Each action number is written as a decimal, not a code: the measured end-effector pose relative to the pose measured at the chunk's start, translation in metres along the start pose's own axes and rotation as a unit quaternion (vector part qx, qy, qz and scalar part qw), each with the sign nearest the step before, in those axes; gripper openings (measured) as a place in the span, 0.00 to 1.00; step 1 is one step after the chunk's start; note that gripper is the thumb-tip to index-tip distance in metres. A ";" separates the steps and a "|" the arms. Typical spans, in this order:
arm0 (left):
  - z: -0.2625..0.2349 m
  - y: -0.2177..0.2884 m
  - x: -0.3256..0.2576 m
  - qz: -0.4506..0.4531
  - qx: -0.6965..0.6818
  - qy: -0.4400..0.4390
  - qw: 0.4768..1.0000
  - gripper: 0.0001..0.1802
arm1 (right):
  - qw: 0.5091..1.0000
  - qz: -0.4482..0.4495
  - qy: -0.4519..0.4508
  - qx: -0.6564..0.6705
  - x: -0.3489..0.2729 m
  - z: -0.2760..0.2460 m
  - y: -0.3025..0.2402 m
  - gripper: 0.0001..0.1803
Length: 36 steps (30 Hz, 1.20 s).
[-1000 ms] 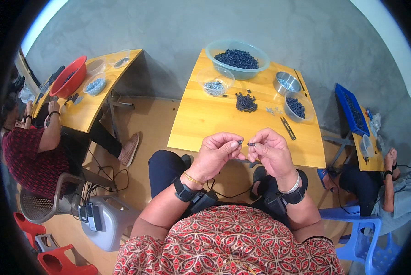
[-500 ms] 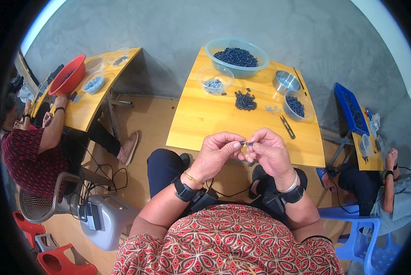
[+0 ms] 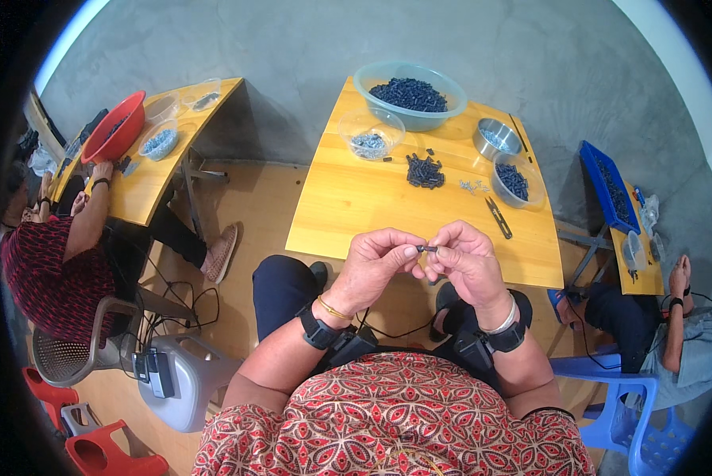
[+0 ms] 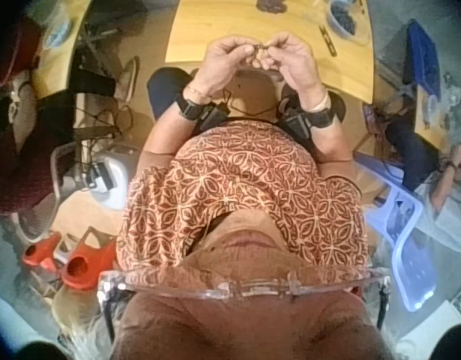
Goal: Assembling small black plastic/rubber industrial components by hand at a workstation.
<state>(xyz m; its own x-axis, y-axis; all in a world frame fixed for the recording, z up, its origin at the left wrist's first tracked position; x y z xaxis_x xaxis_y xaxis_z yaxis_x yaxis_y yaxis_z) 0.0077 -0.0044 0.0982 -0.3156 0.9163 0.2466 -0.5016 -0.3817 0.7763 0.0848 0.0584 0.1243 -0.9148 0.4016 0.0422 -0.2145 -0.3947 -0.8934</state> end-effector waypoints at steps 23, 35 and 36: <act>0.003 0.010 -0.004 0.009 0.112 0.006 0.994 0.06 | 0.997 0.026 0.022 -0.072 -0.002 -0.001 0.000 0.03; -0.003 -0.004 0.000 0.009 0.058 0.020 0.998 0.06 | 0.997 0.003 0.032 -0.072 0.002 -0.011 0.012 0.04; -0.006 -0.005 0.000 0.004 0.064 0.030 0.998 0.06 | 0.996 0.016 0.058 -0.068 0.001 -0.014 0.009 0.04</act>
<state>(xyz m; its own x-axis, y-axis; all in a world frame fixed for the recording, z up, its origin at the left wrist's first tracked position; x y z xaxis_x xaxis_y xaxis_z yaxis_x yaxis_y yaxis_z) 0.0057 -0.0035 0.0912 -0.3689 0.9026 0.2217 -0.3932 -0.3677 0.8427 0.0871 0.0665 0.1101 -0.8731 0.4864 -0.0333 -0.1295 -0.2971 -0.9460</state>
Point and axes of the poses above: each hand's wrist, its own x-axis towards the middle knuckle, its own z-axis out of the palm, y = z × x, the point moved 9 cm from there along x, towards the middle knuckle, and after that the axes turned 6 degrees about z, right-handed, at the moved point
